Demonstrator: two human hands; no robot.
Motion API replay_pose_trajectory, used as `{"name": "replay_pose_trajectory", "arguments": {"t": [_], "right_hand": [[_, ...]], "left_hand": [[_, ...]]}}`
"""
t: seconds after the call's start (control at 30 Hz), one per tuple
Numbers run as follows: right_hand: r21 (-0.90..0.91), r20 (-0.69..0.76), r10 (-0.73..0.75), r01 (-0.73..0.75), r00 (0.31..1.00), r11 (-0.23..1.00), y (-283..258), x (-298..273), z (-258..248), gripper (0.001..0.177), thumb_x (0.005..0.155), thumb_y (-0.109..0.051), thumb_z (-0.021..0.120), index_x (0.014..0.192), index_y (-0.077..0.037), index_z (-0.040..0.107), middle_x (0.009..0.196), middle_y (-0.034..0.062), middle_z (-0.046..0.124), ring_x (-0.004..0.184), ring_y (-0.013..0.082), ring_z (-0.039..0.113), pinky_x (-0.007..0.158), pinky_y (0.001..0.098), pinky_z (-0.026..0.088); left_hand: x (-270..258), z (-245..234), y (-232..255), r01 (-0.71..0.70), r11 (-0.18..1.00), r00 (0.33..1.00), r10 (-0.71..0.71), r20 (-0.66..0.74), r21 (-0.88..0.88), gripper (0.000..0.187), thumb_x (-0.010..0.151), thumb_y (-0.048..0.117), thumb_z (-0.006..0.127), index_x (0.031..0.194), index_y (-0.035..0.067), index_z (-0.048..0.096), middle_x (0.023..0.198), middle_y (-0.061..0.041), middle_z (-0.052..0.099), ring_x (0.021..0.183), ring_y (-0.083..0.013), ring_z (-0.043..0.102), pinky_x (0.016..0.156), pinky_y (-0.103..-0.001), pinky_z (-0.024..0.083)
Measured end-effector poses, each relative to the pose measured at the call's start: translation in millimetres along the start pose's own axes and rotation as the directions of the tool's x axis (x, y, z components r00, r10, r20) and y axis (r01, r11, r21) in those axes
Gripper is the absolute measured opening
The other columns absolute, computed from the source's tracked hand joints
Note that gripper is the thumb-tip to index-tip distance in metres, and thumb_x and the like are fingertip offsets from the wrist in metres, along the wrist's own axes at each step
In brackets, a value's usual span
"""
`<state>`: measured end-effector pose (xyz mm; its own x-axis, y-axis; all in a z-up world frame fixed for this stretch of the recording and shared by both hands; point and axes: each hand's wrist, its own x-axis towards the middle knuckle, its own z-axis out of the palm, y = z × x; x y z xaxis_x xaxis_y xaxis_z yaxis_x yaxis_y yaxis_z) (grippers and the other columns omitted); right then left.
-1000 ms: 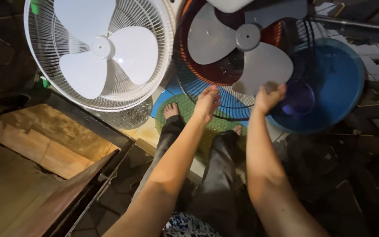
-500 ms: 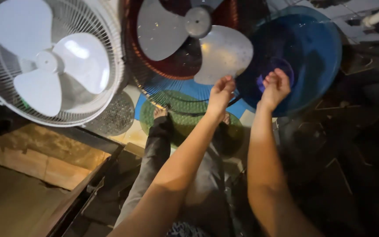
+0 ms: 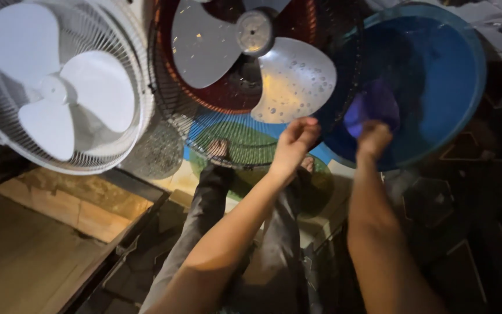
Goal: The person is washing and rinsing various parts of electric fans, including grilles and blades, in a bathroom.
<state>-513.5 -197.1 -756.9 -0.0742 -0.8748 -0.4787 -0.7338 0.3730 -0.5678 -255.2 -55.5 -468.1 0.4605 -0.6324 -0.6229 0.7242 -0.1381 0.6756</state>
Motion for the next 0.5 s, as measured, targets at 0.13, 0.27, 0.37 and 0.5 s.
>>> {"name": "replay_pose_trajectory", "arguments": {"t": [0.13, 0.27, 0.37, 0.5], "right_hand": [[-0.389, -0.003, -0.485, 0.446, 0.874, 0.806, -126.4, -98.0, -103.0, 0.021, 0.098, -0.021, 0.078, 0.099, 0.0, 0.074, 0.091, 0.0246, 0.071, 0.081, 0.0408, 0.07, 0.071, 0.0464, 0.055], [-0.294, -0.122, -0.576, 0.525, 0.808, 0.799, -184.8, -191.3, -180.3, 0.02, 0.101, -0.02, 0.077, 0.105, -0.001, 0.075, 0.097, 0.0208, 0.071, 0.086, 0.0389, 0.069, 0.076, 0.0462, 0.055], [-0.35, -0.115, -0.639, 0.571, 0.761, 0.743, -253.9, -266.3, -240.1, 0.021, 0.106, -0.021, 0.079, 0.106, 0.0, 0.074, 0.102, 0.0184, 0.07, 0.092, 0.0381, 0.067, 0.081, 0.0455, 0.054], [-0.273, -0.081, -0.601, 0.562, 0.795, 0.781, -318.8, -336.8, -285.0, 0.013, 0.105, -0.013, 0.077, 0.111, -0.002, 0.073, 0.111, 0.0165, 0.069, 0.091, 0.0332, 0.068, 0.079, 0.0403, 0.054]], "left_hand": [[-10.5, 24.5, 15.2, -0.094, 0.972, 0.995, 0.098, -0.008, 0.213, 0.023, 0.104, 0.01, 0.059, 0.124, -0.001, 0.062, 0.099, -0.006, 0.067, 0.09, -0.0118, 0.061, 0.082, -0.026, 0.052], [-17.6, 45.0, 11.9, -0.168, 0.802, 0.982, 0.187, 0.027, 0.573, 0.052, 0.096, 0.036, 0.067, 0.126, -0.006, 0.061, 0.1, -0.011, 0.069, 0.089, -0.0122, 0.065, 0.082, -0.027, 0.053], [-42.1, 65.5, 51.7, 0.012, 0.8, 0.995, -0.069, 0.072, 0.599, 0.083, 0.088, 0.057, 0.075, 0.128, -0.013, 0.055, 0.106, -0.018, 0.069, 0.094, -0.0173, 0.067, 0.083, -0.031, 0.054], [-82.9, 81.1, 110.5, 0.545, 0.771, 0.728, -0.63, 0.269, 0.329, 0.099, 0.076, 0.074, 0.069, 0.126, -0.011, 0.06, 0.102, -0.021, 0.07, 0.085, -0.0258, 0.071, 0.068, -0.033, 0.061]]}}
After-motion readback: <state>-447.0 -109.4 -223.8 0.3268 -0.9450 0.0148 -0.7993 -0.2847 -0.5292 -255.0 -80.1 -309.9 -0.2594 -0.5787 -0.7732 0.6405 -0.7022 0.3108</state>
